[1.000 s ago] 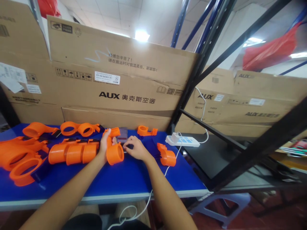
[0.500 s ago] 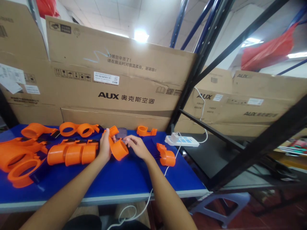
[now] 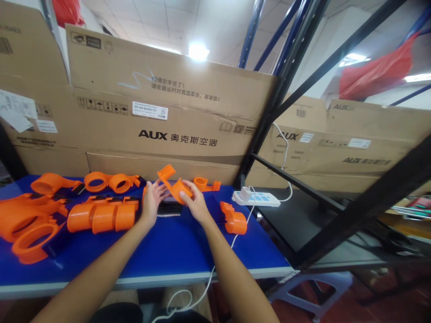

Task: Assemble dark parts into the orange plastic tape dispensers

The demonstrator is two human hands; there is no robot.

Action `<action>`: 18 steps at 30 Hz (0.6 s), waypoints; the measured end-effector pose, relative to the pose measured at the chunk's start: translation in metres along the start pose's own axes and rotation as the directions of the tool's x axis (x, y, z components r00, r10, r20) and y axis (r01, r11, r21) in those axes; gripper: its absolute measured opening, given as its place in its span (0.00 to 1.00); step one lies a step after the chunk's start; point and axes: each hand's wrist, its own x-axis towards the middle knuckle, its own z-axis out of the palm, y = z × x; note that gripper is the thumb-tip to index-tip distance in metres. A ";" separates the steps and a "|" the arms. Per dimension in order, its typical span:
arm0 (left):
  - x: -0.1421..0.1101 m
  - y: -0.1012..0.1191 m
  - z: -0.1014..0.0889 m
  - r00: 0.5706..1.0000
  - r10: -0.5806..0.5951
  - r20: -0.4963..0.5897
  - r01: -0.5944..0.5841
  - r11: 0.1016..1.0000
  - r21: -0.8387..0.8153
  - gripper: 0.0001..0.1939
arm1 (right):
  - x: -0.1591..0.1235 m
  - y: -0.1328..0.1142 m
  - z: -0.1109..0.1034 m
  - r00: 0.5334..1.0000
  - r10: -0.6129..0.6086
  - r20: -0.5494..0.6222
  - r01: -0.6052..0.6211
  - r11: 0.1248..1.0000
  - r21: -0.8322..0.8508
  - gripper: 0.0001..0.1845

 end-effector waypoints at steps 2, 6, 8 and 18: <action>-0.004 -0.002 0.002 0.999 -0.020 0.049 0.017 0.997 0.069 0.34 | 0.004 0.006 -0.004 0.982 0.062 -0.177 -0.055 0.998 0.043 0.31; -0.012 -0.008 0.005 0.990 -0.022 0.139 -0.013 0.969 0.245 0.28 | 0.010 0.016 -0.018 0.871 0.235 -0.431 -0.152 0.964 0.219 0.28; -0.014 -0.008 0.004 0.985 -0.006 0.175 -0.045 0.957 0.288 0.27 | 0.012 0.020 -0.024 0.812 0.343 -0.472 -0.194 0.922 0.336 0.26; -0.015 -0.003 0.000 0.975 -0.014 0.221 -0.063 0.938 0.340 0.26 | 0.013 0.035 -0.031 0.682 0.487 -0.546 -0.214 0.846 0.488 0.17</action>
